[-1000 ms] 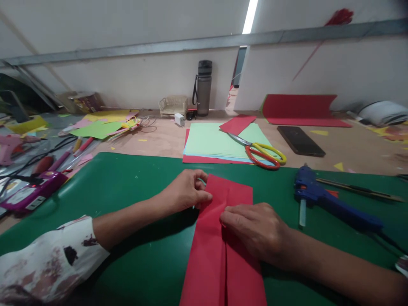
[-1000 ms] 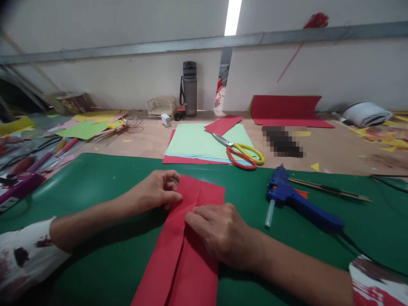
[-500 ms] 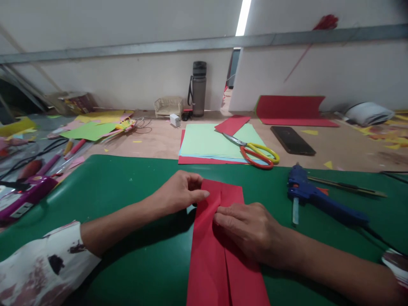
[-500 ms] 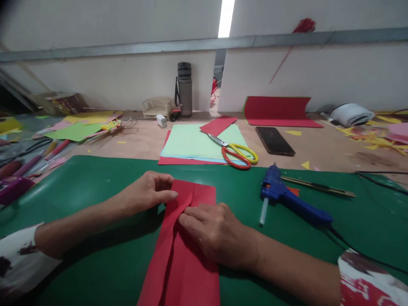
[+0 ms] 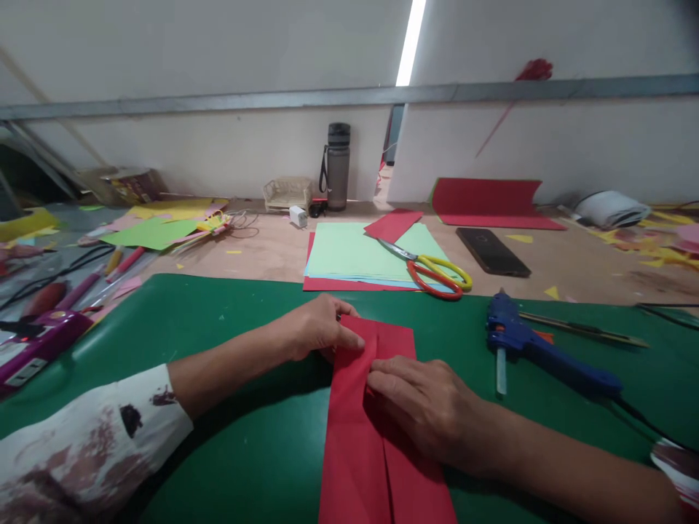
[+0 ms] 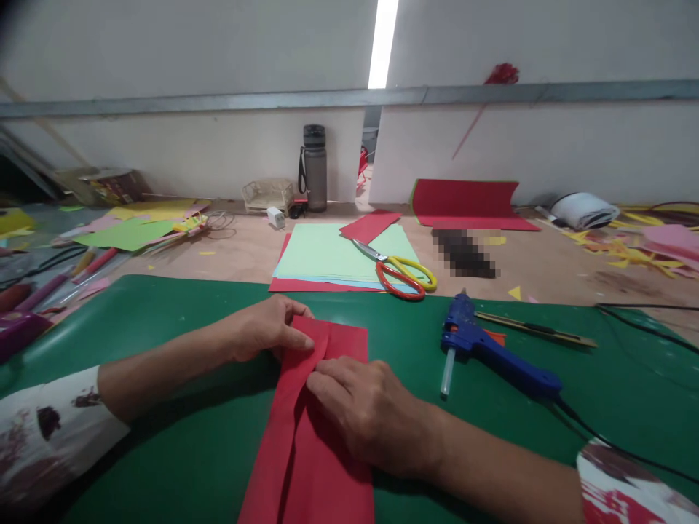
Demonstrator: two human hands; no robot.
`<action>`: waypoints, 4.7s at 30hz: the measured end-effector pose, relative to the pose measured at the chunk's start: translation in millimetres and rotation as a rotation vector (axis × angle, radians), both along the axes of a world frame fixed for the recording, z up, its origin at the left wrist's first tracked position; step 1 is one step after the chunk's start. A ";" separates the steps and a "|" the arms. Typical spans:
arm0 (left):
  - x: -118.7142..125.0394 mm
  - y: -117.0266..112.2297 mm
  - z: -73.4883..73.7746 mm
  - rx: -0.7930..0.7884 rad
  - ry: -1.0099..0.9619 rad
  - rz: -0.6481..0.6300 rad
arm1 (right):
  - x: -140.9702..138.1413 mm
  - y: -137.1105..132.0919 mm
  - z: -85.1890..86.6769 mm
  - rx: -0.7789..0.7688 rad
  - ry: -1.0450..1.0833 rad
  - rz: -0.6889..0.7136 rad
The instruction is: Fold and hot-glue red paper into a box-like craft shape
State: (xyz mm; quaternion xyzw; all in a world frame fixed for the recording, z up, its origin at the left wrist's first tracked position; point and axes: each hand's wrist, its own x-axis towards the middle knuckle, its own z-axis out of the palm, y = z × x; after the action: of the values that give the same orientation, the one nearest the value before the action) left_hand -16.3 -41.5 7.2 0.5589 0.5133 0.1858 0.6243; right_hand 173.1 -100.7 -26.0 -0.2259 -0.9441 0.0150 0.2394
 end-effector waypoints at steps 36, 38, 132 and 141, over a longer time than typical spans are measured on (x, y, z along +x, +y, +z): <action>5.1 -21.4 -3.7 0.164 -0.042 -0.046 | -11.5 19.9 18.9 -0.580 0.083 -0.317; 3.5 -20.9 -5.0 0.130 -0.070 -0.049 | -12.5 23.3 21.0 -0.579 0.053 -0.325; -10.4 -32.2 -10.1 -0.063 -0.298 0.249 | -38.7 -32.1 7.5 -0.023 -0.356 -0.402; -10.8 -32.4 -13.7 -0.036 -0.272 0.242 | -40.0 -31.4 6.7 -0.012 -0.377 -0.419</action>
State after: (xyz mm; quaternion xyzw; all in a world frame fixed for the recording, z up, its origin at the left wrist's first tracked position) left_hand -27.2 -74.0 -6.6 0.4516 0.4908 0.3241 0.6709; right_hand 133.1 -132.1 -19.3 -0.4163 -0.9047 -0.0713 0.0559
